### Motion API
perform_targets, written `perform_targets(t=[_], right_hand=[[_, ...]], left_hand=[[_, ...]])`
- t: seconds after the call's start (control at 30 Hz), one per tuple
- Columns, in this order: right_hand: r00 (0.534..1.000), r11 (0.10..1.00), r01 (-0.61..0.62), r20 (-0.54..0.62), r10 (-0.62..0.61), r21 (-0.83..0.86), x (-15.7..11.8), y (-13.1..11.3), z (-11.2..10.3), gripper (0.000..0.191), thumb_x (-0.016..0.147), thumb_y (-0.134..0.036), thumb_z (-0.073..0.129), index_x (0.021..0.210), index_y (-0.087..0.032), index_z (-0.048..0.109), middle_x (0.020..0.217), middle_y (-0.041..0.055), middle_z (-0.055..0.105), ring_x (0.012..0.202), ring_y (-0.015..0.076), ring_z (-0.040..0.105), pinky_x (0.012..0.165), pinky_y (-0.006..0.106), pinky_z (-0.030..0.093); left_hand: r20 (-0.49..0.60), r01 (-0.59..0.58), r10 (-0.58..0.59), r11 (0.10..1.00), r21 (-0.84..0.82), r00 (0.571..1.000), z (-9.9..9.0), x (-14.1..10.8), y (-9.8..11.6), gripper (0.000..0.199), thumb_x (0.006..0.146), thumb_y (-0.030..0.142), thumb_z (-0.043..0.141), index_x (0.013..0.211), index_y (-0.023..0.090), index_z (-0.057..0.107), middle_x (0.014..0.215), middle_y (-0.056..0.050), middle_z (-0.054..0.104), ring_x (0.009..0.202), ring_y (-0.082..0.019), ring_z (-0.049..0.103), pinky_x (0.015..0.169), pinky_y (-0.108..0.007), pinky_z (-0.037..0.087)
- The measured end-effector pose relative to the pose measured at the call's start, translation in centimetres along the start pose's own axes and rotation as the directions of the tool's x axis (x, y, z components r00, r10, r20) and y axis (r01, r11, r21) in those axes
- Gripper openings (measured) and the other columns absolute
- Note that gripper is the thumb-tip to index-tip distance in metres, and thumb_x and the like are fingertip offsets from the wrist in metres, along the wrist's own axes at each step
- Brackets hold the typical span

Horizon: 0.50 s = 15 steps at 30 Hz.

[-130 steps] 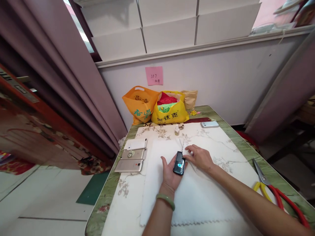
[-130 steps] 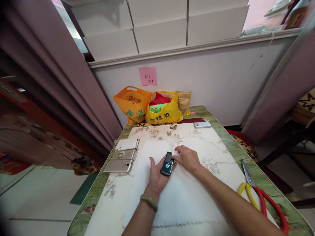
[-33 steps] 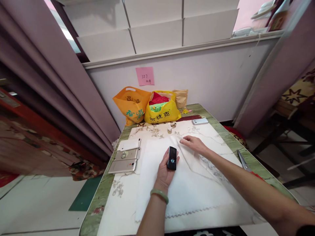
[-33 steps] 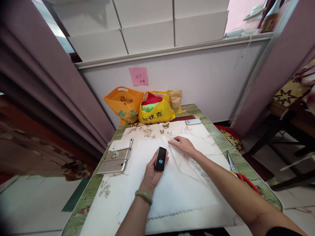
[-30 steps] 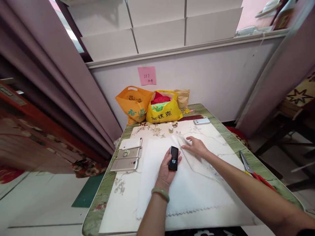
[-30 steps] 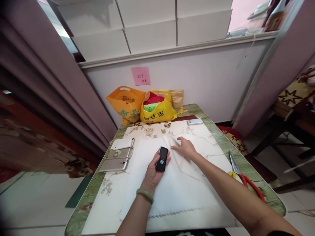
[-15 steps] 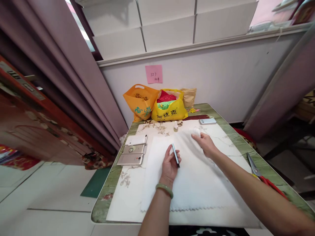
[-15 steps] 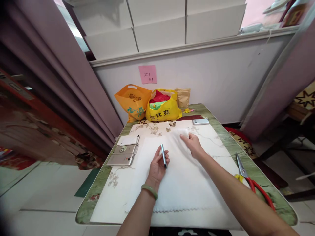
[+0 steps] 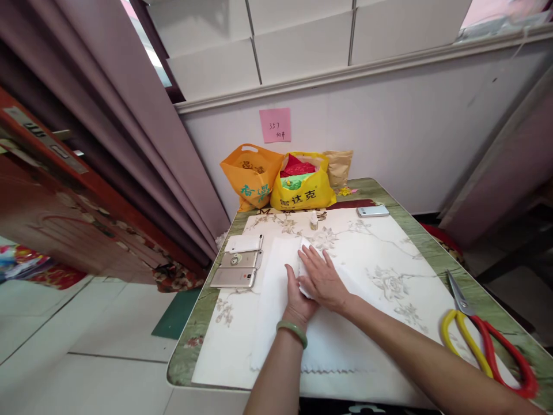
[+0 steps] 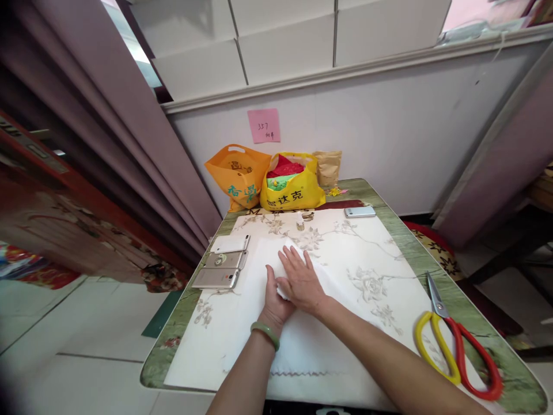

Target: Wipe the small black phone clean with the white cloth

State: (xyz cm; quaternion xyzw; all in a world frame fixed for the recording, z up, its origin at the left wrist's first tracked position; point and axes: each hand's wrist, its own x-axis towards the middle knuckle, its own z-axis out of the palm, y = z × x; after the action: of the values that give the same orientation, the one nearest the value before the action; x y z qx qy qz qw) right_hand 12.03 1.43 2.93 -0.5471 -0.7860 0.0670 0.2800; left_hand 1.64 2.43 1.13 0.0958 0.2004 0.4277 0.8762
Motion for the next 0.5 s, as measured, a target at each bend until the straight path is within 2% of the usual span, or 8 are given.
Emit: perform_targets(t=[0.1,0.2,0.3,0.4,0.5], right_hand=[[0.988,0.995,0.066,0.142,-0.055,-0.075,0.1,-0.6,1.1,0.061,0.098,-0.047,0.029,0.153,-0.019,0.021,0.158,0.0077,0.018,0.146,0.0275,0.012,0.117,0.052,0.005],[0.976,0.994,0.083,0.208,-0.067,-0.068,0.8,0.2,1.6,0.058,0.100,-0.047,0.022,0.152,-0.022,0.023,0.158,0.0060,0.016,0.146,0.0256,0.011,0.117,0.052,0.005],[0.976,0.995,-0.024,0.211,0.044,-0.097,2.6,1.8,1.8,0.058,0.100,-0.047,0.022,0.152,-0.022,0.024,0.159,0.0071,0.014,0.147,0.0257,0.010,0.116,0.054,0.004],[0.957,0.976,-0.164,0.219,0.193,-0.143,4.6,3.5,1.5,0.060,0.099,-0.047,0.023,0.152,-0.019,0.021,0.159,0.0090,0.014,0.147,0.0261,0.008,0.115,0.056,0.003],[0.937,0.944,-0.261,0.182,0.298,-0.204,4.9,4.3,1.4,0.062,0.099,-0.046,0.026,0.152,-0.015,0.020,0.159,0.0121,0.012,0.147,0.0281,0.006,0.114,0.058,0.002]], left_hand=[[0.018,-0.074,0.074,0.997,0.014,0.997,-0.1,0.1,-0.1,0.069,0.081,0.076,0.038,0.126,0.027,0.058,0.130,-0.009,0.059,0.127,-0.030,0.049,0.105,-0.047,0.040],[-0.008,-0.017,0.017,1.000,0.014,1.000,0.1,0.4,0.0,0.076,0.078,0.080,0.036,0.128,0.025,0.056,0.132,-0.011,0.058,0.128,-0.031,0.048,0.104,-0.048,0.039],[-0.022,0.040,-0.040,0.999,0.027,0.999,0.4,0.7,0.2,0.084,0.075,0.082,0.036,0.128,0.020,0.056,0.128,-0.015,0.060,0.124,-0.033,0.051,0.102,-0.050,0.041],[-0.063,0.020,-0.017,0.998,0.054,0.998,0.7,0.6,0.2,0.082,0.077,0.080,0.039,0.125,0.017,0.057,0.122,-0.017,0.063,0.120,-0.034,0.055,0.100,-0.049,0.043],[-0.082,0.020,-0.015,0.998,0.053,0.997,0.6,0.4,0.2,0.081,0.077,0.079,0.040,0.123,0.016,0.059,0.118,-0.017,0.065,0.117,-0.033,0.056,0.098,-0.049,0.043]])
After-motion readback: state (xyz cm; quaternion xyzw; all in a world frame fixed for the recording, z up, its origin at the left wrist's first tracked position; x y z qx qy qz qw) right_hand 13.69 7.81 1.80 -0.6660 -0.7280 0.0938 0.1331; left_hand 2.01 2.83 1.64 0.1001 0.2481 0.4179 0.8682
